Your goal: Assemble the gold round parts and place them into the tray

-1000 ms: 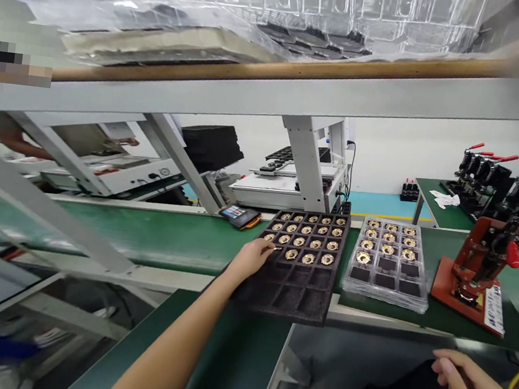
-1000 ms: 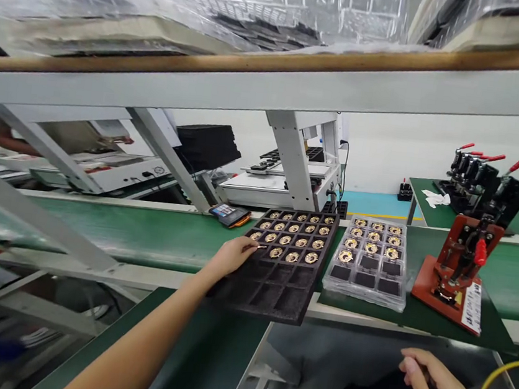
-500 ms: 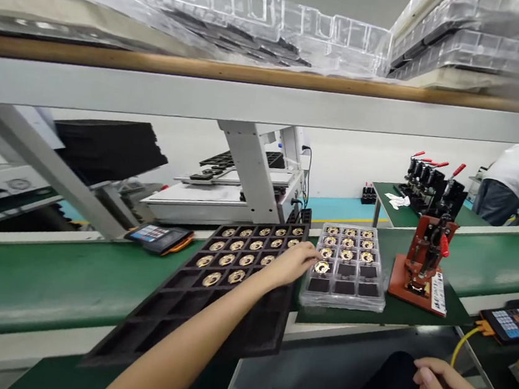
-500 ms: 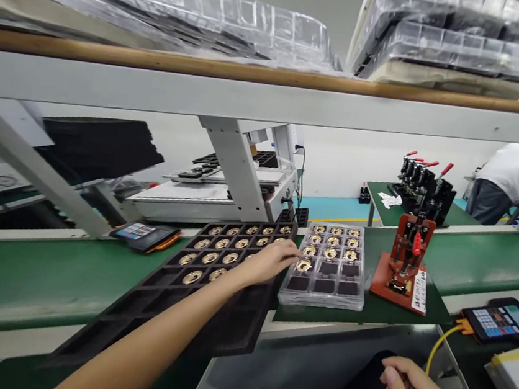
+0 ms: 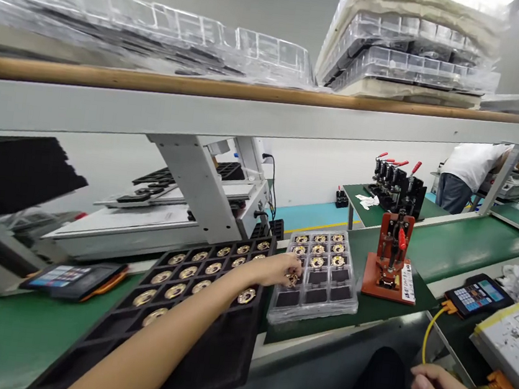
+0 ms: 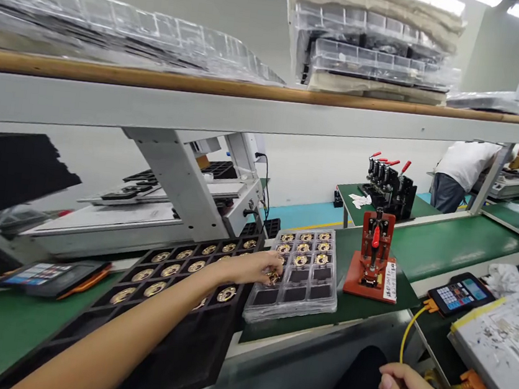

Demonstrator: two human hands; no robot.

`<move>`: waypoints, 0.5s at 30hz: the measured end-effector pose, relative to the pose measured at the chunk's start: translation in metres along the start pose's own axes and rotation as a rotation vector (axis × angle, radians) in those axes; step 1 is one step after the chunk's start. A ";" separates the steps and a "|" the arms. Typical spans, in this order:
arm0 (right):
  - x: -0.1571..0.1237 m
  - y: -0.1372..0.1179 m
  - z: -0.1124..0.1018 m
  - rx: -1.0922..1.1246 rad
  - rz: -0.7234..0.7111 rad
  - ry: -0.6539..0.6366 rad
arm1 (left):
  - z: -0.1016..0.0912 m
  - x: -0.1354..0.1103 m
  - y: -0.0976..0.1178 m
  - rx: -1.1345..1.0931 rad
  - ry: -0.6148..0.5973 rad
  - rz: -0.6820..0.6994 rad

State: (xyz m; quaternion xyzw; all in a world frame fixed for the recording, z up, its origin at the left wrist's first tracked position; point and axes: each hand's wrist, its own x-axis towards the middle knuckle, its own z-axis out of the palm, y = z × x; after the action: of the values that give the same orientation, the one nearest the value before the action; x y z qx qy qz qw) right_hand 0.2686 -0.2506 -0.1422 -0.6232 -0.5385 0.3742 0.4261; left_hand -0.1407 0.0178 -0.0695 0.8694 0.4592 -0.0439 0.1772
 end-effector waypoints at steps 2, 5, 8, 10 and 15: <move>-0.001 0.003 0.000 0.011 -0.002 0.005 | -0.004 -0.002 0.006 0.005 0.026 -0.009; -0.004 0.012 0.001 0.017 0.004 0.003 | -0.012 -0.003 0.032 -0.009 0.112 0.033; -0.006 0.010 -0.001 0.037 -0.034 0.017 | -0.014 -0.002 0.086 -0.058 0.209 0.163; -0.006 -0.002 -0.004 0.063 -0.081 0.044 | -0.009 0.002 0.135 -0.133 0.291 0.341; -0.010 -0.051 -0.026 0.291 -0.229 0.216 | 0.011 0.020 0.249 -0.263 0.492 1.050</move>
State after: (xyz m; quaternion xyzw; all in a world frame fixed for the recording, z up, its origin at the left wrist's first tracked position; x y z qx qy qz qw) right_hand 0.2732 -0.2604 -0.0856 -0.5263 -0.4975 0.3282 0.6065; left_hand 0.0742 -0.0987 -0.0184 0.9355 -0.0031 0.3099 0.1698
